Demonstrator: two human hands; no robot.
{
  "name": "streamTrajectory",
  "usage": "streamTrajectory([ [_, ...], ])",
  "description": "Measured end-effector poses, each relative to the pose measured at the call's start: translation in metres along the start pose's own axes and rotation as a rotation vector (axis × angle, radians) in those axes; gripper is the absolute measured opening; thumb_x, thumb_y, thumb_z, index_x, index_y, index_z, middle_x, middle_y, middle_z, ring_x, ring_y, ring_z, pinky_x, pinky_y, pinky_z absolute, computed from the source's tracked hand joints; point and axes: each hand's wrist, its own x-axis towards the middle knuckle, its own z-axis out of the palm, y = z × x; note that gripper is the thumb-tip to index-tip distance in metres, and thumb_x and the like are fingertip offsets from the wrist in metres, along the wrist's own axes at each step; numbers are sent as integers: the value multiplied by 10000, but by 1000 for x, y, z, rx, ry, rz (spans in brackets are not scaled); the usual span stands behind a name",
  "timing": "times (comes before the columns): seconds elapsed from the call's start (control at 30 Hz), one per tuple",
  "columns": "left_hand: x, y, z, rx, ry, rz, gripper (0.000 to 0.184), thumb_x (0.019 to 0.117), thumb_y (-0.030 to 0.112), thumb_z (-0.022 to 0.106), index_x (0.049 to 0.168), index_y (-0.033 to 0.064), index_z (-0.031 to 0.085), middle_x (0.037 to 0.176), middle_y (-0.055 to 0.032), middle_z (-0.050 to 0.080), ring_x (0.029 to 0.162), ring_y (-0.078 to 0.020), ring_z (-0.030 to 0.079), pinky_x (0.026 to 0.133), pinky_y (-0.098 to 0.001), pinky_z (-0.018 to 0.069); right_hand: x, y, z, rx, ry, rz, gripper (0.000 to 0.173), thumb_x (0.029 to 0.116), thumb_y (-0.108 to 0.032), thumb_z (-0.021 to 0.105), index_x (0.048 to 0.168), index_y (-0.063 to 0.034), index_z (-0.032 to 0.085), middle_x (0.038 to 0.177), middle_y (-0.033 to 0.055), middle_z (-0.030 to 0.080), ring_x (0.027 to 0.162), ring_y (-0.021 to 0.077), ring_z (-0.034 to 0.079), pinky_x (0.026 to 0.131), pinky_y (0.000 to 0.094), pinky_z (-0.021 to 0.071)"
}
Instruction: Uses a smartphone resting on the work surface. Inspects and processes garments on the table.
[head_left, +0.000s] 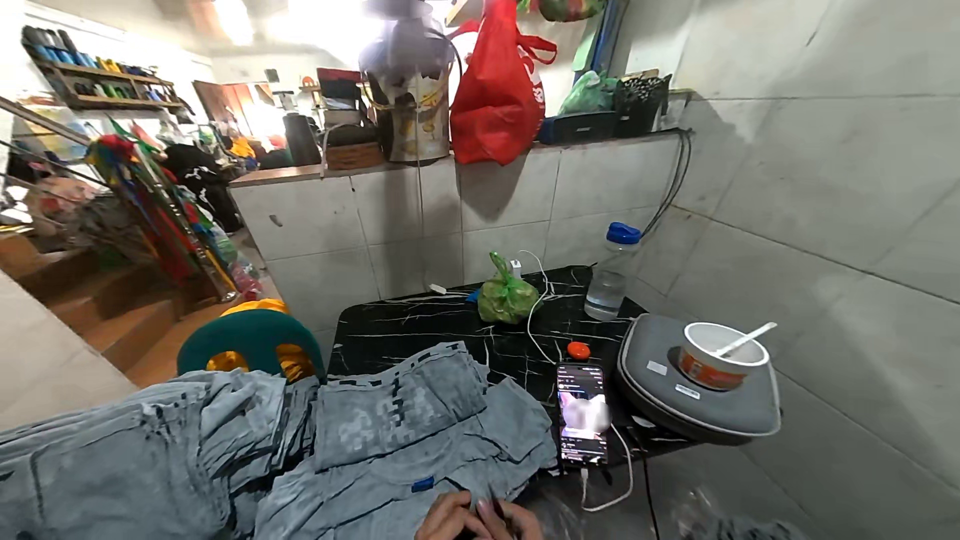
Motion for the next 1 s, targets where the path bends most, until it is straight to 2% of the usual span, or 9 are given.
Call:
streamTrajectory([
  [0.1, 0, -2, -7, -81, -48, -39, 293, 900, 113, 767, 1125, -68, 716, 1196, -225, 691, 1153, -271, 665, 1046, -415, 530, 1, 3, 10, 83, 84, -23, 152, 993, -83, 623, 875, 8, 650, 728, -22, 653, 645, 11, 600, 648, 217, 524],
  [0.17, 1, -1, -9, -117, -77, -103, 445, 917, -4, 671, 1349, -83, 598, 1303, -220, 659, 1196, -264, 658, 1067, -415, 524, -1, 2, 10, 59, 89, -63, 158, 1004, -84, 603, 898, 23, 650, 768, 6, 669, 669, 32, 616, 662, 229, 538],
  [0.2, 3, -2, -8, -108, -72, -109, 463, 909, -45, 636, 1368, -76, 593, 1305, -215, 662, 1187, -257, 661, 1060, -408, 526, -3, 1, 9, 16, 88, -89, 181, 1014, -95, 589, 909, 36, 660, 778, 25, 669, 680, 45, 618, 669, 238, 539],
  [0.33, 5, -13, 6, 37, 77, -9, 210, 859, 15, 748, 1062, 31, 798, 1017, -121, 746, 984, -166, 706, 927, -308, 583, -10, -1, 0, -324, 45, -206, 191, 980, -100, 621, 944, 76, 686, 816, 171, 688, 749, 230, 681, 730, 409, 568],
  [0.43, 6, -15, 8, 45, 164, 20, 81, 862, 50, 779, 935, 48, 815, 956, -88, 765, 942, -120, 724, 902, -270, 594, -11, -3, -13, -449, 55, -238, 219, 952, -140, 688, 1034, 63, 703, 904, 191, 727, 830, 282, 721, 793, 470, 586],
  [0.57, 5, -15, 3, -53, 237, -14, 49, 873, 0, 753, 915, 9, 778, 942, -64, 777, 941, -111, 740, 910, -288, 610, -11, -9, -27, -666, 81, -270, 438, 979, -398, 696, 1147, 5, 722, 964, 152, 757, 838, 272, 740, 768, 499, 605],
  [0.67, 3, -11, 2, -89, 221, -26, 33, 895, -15, 720, 924, -17, 738, 945, -78, 751, 919, -102, 723, 879, -279, 611, -10, -10, -28, -780, 8, -333, 373, 991, -363, 681, 1077, -4, 733, 959, 148, 757, 815, 292, 746, 722, 510, 608],
  [0.83, 1, -9, -1, -60, 226, -2, 38, 905, 16, 717, 913, -18, 734, 957, -95, 755, 977, -124, 722, 937, -298, 591, -9, -14, -11, -844, 2, -326, 402, 1035, -380, 605, 1113, -2, 718, 933, 154, 755, 785, 308, 751, 685, 525, 606],
  [1.0, 2, -12, -4, -141, 230, -34, 29, 902, -5, 718, 929, -13, 725, 945, -66, 748, 912, -103, 723, 861, -284, 617, -10, -11, -13, -841, 43, -345, 400, 1017, -385, 631, 1078, -1, 722, 891, 146, 756, 738, 295, 744, 642, 511, 600],
])
